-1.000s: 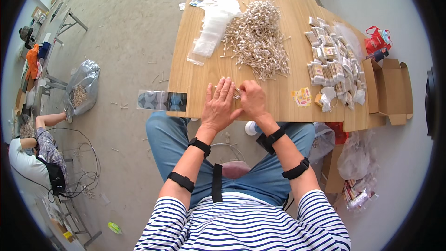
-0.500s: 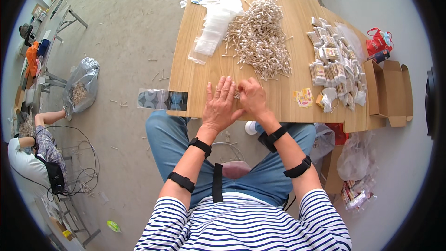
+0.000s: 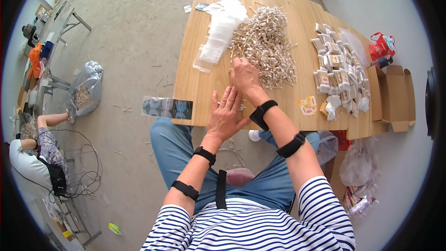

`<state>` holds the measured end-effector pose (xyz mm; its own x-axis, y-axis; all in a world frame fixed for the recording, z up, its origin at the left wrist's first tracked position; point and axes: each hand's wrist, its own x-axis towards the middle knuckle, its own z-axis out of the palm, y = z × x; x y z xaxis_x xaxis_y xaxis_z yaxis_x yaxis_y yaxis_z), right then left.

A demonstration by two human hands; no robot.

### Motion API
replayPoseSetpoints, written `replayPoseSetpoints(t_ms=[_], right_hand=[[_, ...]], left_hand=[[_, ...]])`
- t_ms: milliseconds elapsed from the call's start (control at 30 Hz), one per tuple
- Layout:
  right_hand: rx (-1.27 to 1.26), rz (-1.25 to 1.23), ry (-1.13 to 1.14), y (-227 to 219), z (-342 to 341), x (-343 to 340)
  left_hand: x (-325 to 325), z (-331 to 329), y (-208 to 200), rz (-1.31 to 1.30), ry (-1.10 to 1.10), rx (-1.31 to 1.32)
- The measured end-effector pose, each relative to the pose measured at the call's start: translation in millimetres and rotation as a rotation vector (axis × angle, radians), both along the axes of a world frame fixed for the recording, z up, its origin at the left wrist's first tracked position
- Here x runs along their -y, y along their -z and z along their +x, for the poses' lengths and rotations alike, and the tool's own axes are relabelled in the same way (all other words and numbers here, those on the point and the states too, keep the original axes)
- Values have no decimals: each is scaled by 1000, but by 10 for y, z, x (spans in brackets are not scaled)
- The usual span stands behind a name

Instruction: The person is aligning cotton swabs and placing them into a small plastic package.

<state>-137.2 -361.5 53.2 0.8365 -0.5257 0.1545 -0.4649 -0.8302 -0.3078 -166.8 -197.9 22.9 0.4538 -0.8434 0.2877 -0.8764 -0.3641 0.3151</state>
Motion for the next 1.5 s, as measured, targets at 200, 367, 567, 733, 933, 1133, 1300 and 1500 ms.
replayPoseSetpoints(t_ms=[200, 367, 567, 733, 933, 1133, 1300, 1500], right_hand=[[57, 116, -42, 84, -583, -65], [130, 85, -9, 91, -683, 22], [-19, 31, 185, 35, -315, 62], [102, 64, 3, 135, -418, -27], [170, 124, 64, 123, -437, 28], [44, -2, 269, 122, -238, 116], [-27, 2, 214, 144, -404, 118], [150, 143, -14, 137, -809, 23]], left_hand=[[-32, 20, 4, -4, -20, 19], [-13, 21, 19, 16, -19, 16], [-4, 2, -5, 16, -14, 20], [-27, 4, -3, 26, -14, 10], [-26, 14, -13, 17, -16, 19], [2, 1, 0, 22, -12, 23], [-28, 10, 0, 22, -20, 21], [-9, 22, 1, 5, -18, 30]])
